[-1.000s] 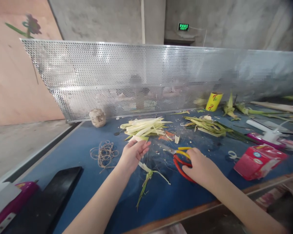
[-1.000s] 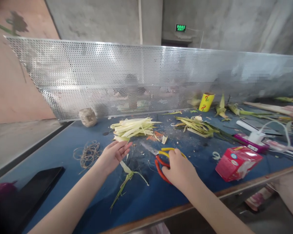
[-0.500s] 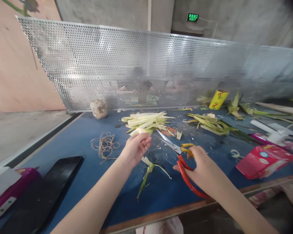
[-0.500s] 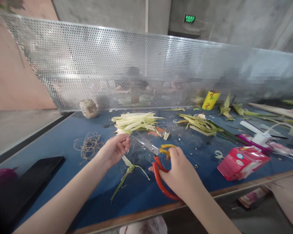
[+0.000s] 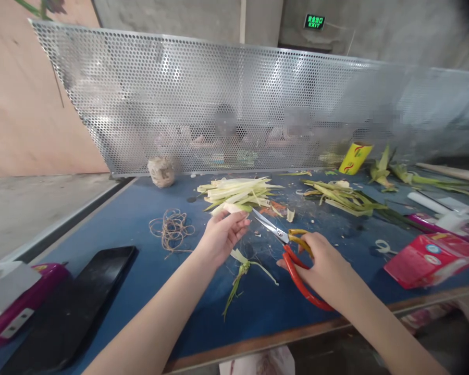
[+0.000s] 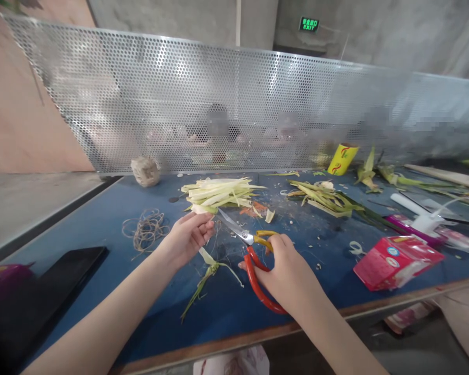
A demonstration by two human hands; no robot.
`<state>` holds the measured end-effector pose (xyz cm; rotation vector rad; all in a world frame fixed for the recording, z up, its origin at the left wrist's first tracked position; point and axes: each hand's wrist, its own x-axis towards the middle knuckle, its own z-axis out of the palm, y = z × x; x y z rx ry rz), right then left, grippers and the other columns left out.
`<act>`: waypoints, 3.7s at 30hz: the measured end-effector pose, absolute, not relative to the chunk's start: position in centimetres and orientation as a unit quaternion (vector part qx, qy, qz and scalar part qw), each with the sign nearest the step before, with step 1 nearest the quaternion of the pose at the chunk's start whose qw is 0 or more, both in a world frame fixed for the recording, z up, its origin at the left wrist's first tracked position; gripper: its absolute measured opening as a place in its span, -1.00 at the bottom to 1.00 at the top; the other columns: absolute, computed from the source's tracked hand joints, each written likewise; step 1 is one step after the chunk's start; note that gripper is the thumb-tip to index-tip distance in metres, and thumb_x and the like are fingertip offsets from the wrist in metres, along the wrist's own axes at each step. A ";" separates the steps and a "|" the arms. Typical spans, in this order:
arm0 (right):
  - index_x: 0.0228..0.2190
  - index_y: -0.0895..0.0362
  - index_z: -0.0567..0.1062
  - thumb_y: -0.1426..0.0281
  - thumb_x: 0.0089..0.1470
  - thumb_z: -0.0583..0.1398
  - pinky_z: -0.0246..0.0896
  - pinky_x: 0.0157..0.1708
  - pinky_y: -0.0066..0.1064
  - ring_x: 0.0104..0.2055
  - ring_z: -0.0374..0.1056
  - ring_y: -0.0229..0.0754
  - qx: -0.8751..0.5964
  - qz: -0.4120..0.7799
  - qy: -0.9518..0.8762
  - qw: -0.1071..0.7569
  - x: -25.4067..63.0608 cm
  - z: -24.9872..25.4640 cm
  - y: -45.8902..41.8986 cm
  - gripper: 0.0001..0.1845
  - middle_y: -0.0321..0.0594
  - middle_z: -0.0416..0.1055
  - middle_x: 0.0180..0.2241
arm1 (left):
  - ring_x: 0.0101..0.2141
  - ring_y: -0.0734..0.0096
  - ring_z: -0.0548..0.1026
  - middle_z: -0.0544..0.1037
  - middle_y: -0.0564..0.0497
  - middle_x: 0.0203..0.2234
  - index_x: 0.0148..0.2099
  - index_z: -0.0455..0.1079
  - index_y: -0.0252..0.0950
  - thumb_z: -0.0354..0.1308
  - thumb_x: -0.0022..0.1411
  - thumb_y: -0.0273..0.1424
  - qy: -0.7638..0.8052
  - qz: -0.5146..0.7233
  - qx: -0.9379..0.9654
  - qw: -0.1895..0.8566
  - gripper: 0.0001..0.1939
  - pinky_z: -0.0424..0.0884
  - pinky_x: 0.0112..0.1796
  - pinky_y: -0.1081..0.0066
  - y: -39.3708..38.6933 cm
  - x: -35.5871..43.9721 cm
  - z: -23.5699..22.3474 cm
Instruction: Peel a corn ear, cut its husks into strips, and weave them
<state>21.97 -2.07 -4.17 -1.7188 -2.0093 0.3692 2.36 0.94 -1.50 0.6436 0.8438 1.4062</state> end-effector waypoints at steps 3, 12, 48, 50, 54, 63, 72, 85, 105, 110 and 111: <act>-0.37 0.09 0.29 0.05 -0.15 0.17 0.21 -0.37 -0.32 -0.30 0.36 -0.08 -0.630 0.148 -0.729 0.222 22.1 -3.9 -1.7 -0.59 -0.18 0.29 -0.27 | -0.63 0.66 0.42 0.44 0.10 -0.63 -0.36 0.34 -0.39 0.17 0.00 -0.61 0.371 0.614 0.290 0.634 -0.89 0.36 -0.55 0.64 1.1 2.2 -1.6; -0.38 0.08 0.32 -0.04 -0.19 0.17 0.20 -0.33 -0.30 -0.31 0.31 -0.10 -0.619 0.170 -0.732 0.228 21.5 -3.6 -1.0 -0.52 -0.21 0.28 -0.32 | -0.62 0.62 0.43 0.50 0.03 -0.56 -0.32 0.30 -0.39 0.26 -0.11 -0.60 0.394 0.616 0.326 0.599 -0.74 0.34 -0.55 0.59 1.2 2.1 -1.8; -0.56 0.11 0.20 0.10 0.01 0.06 -0.07 -0.64 -0.54 -0.61 -0.05 -0.39 -0.496 0.348 -0.781 0.149 21.4 -2.1 -0.1 -0.65 -0.41 0.05 -0.62 | -0.68 0.65 0.34 0.46 0.04 -0.68 -0.34 0.33 -0.41 0.24 -0.10 -0.63 0.449 0.570 0.356 0.589 -0.78 0.19 -0.65 0.62 0.7 1.3 -0.3; -0.57 0.11 0.21 0.15 0.00 0.08 -0.03 -0.62 -0.54 -0.59 -0.01 -0.38 -0.503 0.337 -0.780 0.156 21.5 -2.1 0.0 -0.68 -0.39 0.10 -0.61 | -0.67 0.64 0.35 0.45 0.04 -0.68 -0.33 0.33 -0.41 0.24 -0.10 -0.63 0.446 0.567 0.358 0.593 -0.77 0.19 -0.64 0.62 0.6 1.4 -0.3; -0.54 0.11 0.24 0.22 0.00 0.08 0.02 -0.60 -0.54 -0.59 0.03 -0.37 -0.512 0.342 -0.774 0.150 21.9 -2.3 0.0 -0.77 -0.39 0.13 -0.60 | -0.66 0.63 0.36 0.47 0.03 -0.65 -0.32 0.31 -0.41 0.24 -0.12 -0.64 0.441 0.572 0.365 0.588 -0.74 0.18 -0.65 0.62 0.4 1.5 -0.2; -0.53 0.08 0.28 0.07 -0.02 0.05 0.10 -0.63 -0.50 -0.58 0.14 -0.31 -0.507 0.398 -0.737 0.204 23.0 -2.6 0.2 -0.66 -0.34 0.17 -0.60 | -0.74 0.64 0.27 0.47 0.03 -0.69 -0.14 0.29 -0.44 0.25 -0.14 -0.63 0.457 0.568 0.397 0.557 -0.57 0.11 -0.68 0.60 0.3 1.5 -0.4; -0.51 0.08 0.24 0.15 -0.01 0.07 0.14 -0.48 -0.46 -0.51 0.16 -0.30 -0.514 0.315 -0.779 0.176 23.7 -3.0 -0.5 -0.74 -0.34 0.20 -0.55 | -0.70 0.68 0.32 0.39 0.08 -0.73 -0.43 0.37 -0.41 0.11 0.02 -0.65 0.419 0.577 0.290 0.639 -0.92 0.25 -0.64 0.66 0.2 0.9 0.3; -0.53 0.08 0.23 0.13 -0.02 0.08 0.09 -0.50 -0.45 -0.53 0.22 -0.26 -0.529 0.244 -0.802 0.128 22.8 -1.7 -1.2 -0.71 -0.34 0.29 -0.56 | -0.71 0.69 0.33 0.42 0.07 -0.72 -0.45 0.38 -0.41 0.15 -0.01 -0.65 0.425 0.568 0.296 0.640 -0.92 0.26 -0.65 0.66 0.3 1.0 0.3; -0.53 0.08 0.20 0.16 0.01 0.07 0.06 -0.47 -0.46 -0.52 0.19 -0.28 -0.529 0.230 -0.811 0.104 22.1 -1.8 -1.2 -0.73 -0.35 0.27 -0.56 | -0.71 0.68 0.31 0.45 0.08 -0.69 -0.33 0.34 -0.38 0.20 -0.10 -0.63 0.444 0.551 0.361 0.607 -0.78 0.14 -0.67 0.62 0.1 1.6 -0.3; -0.53 0.08 0.22 0.18 -0.01 0.07 0.08 -0.46 -0.46 -0.50 0.24 -0.25 -0.534 0.231 -0.807 0.107 21.7 -1.8 -1.4 -0.75 -0.31 0.31 -0.55 | -0.72 0.69 0.31 0.45 0.08 -0.68 -0.33 0.33 -0.39 0.20 -0.09 -0.62 0.438 0.547 0.380 0.604 -0.80 0.14 -0.66 0.62 0.2 1.6 -0.5; -0.52 0.08 0.23 0.18 -0.01 0.07 0.08 -0.46 -0.46 -0.50 0.24 -0.25 -0.537 0.233 -0.804 0.109 21.7 -1.9 -1.4 -0.76 -0.31 0.31 -0.55 | -0.72 0.69 0.30 0.45 0.08 -0.68 -0.33 0.33 -0.38 0.19 -0.09 -0.61 0.435 0.548 0.377 0.607 -0.80 0.14 -0.66 0.62 0.2 1.6 -0.5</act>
